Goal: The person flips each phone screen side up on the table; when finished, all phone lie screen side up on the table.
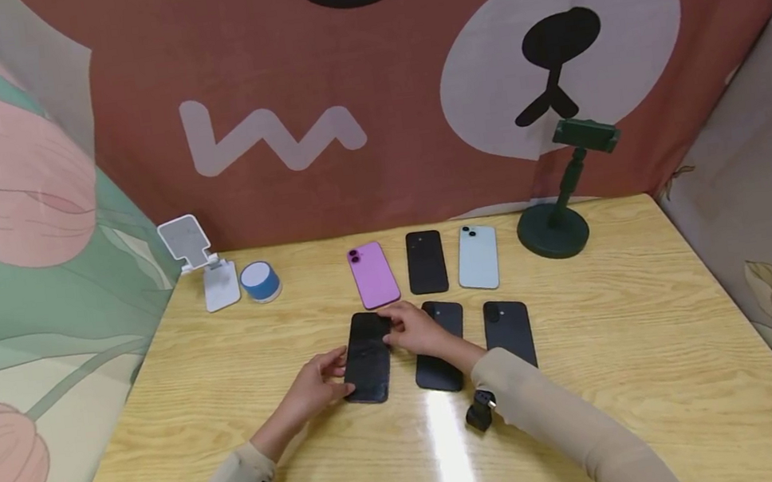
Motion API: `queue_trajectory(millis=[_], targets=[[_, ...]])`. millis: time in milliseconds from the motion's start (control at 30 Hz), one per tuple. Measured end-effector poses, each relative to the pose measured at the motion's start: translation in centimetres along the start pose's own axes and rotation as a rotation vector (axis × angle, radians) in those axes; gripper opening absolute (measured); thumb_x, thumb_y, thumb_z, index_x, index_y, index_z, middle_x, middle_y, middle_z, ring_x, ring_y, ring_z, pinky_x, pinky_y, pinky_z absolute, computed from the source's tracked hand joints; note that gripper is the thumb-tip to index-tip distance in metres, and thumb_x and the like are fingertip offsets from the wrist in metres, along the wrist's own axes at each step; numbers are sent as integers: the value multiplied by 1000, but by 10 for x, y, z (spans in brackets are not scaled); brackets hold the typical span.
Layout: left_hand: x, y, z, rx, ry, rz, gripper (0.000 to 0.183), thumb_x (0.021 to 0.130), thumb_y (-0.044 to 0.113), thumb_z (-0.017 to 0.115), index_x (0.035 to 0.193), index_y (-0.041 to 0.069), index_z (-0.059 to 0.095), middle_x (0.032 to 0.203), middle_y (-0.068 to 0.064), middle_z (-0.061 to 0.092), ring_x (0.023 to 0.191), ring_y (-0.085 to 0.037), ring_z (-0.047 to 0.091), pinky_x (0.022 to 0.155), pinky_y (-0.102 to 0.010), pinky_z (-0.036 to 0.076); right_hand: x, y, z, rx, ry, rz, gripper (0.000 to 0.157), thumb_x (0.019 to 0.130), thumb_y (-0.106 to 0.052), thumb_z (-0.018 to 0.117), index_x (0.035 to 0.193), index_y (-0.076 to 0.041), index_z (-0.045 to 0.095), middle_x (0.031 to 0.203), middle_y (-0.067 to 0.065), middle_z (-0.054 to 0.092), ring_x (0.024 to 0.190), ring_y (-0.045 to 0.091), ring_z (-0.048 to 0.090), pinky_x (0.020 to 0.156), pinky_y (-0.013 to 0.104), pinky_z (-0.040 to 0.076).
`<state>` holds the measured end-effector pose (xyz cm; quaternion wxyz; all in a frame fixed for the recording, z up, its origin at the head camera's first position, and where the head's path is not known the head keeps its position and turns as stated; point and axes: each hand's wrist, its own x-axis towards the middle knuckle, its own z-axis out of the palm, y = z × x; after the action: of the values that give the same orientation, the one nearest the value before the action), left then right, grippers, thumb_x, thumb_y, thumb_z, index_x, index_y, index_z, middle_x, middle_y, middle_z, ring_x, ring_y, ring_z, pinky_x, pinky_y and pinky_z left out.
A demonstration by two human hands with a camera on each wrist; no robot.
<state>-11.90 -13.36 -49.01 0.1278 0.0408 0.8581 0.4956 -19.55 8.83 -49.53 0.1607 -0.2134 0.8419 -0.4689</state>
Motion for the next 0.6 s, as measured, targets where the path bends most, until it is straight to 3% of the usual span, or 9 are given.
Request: queue_trajectory(millis=[267, 433, 600], targets=[[1, 1, 6, 27, 62, 7, 62, 72, 0, 76, 130, -4, 53, 106, -16, 55, 87, -21, 54, 73, -29, 46, -5, -1, -2, 29, -5, -7, 49, 89, -5, 63, 135, 1, 48, 129, 24, 45, 114, 39, 51, 91, 41, 47], [2, 6, 13, 58, 119, 68, 61, 72, -1, 76, 129, -6, 54, 104, -19, 52, 85, -22, 51, 71, -27, 44, -11, -1, -6, 19, -10, -71, 48, 90, -4, 62, 135, 3, 48, 128, 26, 46, 112, 39, 53, 90, 40, 48], [2, 20, 21, 64, 101, 130, 59, 77, 1, 73, 132, -4, 52, 109, -19, 47, 88, -25, 50, 67, -25, 43, -20, -4, -15, 37, -14, -120, 49, 90, -4, 62, 136, 2, 46, 129, 25, 45, 113, 41, 52, 90, 44, 48]])
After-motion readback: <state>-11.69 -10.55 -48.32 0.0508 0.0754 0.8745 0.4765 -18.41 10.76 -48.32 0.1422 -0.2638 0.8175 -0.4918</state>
